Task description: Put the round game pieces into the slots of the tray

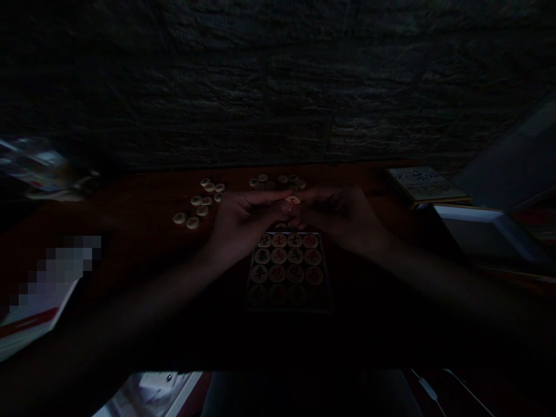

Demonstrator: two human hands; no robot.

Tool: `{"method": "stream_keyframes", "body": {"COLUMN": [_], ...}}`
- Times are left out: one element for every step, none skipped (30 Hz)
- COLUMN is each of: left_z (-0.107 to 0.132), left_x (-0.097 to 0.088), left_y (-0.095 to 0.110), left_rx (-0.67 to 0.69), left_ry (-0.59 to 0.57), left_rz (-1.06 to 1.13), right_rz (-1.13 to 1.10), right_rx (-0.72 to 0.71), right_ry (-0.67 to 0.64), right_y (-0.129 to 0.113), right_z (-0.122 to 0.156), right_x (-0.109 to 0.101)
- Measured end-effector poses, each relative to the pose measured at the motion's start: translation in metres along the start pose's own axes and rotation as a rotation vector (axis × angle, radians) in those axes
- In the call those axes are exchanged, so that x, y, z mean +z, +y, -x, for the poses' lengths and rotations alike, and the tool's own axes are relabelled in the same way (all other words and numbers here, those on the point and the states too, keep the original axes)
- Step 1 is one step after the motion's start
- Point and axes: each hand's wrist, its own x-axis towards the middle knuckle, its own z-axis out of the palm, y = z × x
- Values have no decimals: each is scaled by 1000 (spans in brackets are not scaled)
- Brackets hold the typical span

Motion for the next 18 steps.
{"method": "stream_keyframes", "body": {"left_z": [0, 1, 1, 2, 2, 3, 3, 4, 5, 5, 5, 6, 6, 5, 5, 4, 4, 4], "left_x": [0, 0, 0, 0, 0, 0, 0, 0, 0, 1, 1, 0, 0, 0, 0, 0, 0, 1], "left_y": [0, 0, -1, 0, 0, 0, 1, 2, 3, 4, 4, 5, 5, 4, 4, 3, 3, 2], "left_rx": [5, 16, 29, 44, 59, 66, 70, 68, 65, 64, 69, 83, 102, 122, 140, 149, 152, 148], "left_ry": [-6, -10, -17, -24, -36, -53, -70, -87, -101, -109, -116, -120, -123, -125, -125, -122, -114, -102], "left_rz": [-3, -18, -42, -67, -87, -97, -92, -78, -64, -55, -55, -65, -82, -99, -111, -117, -115, -109], "right_rz": [-4, -7, -9, -9, -7, -2, 4, 11, 15, 19, 21, 19, 17, 16, 15, 14, 12, 8], "right_rx": [-3, -5, -7, -9, -13, -14, -15, -12, -7, 1, 6, 8, 7, 6, 0, -6, -10, -11], "right_ry": [10, 21, 30, 41, 53, 64, 75, 84, 90, 93, 89, 83, 75, 66, 59, 52, 46, 40], "right_y": [0, 1, 2, 3, 3, 4, 4, 5, 5, 5, 5, 5, 4, 4, 3, 2, 1, 0], "right_z": [0, 0, 0, 0, 0, 0, 0, 0, 1, 1, 1, 1, 1, 1, 1, 1, 0, 0], "right_x": [0, 0, 0, 0, 0, -1, -1, -1, -1, -1, -1, -1, -2, -2, -3, -3, -3, -3]}}
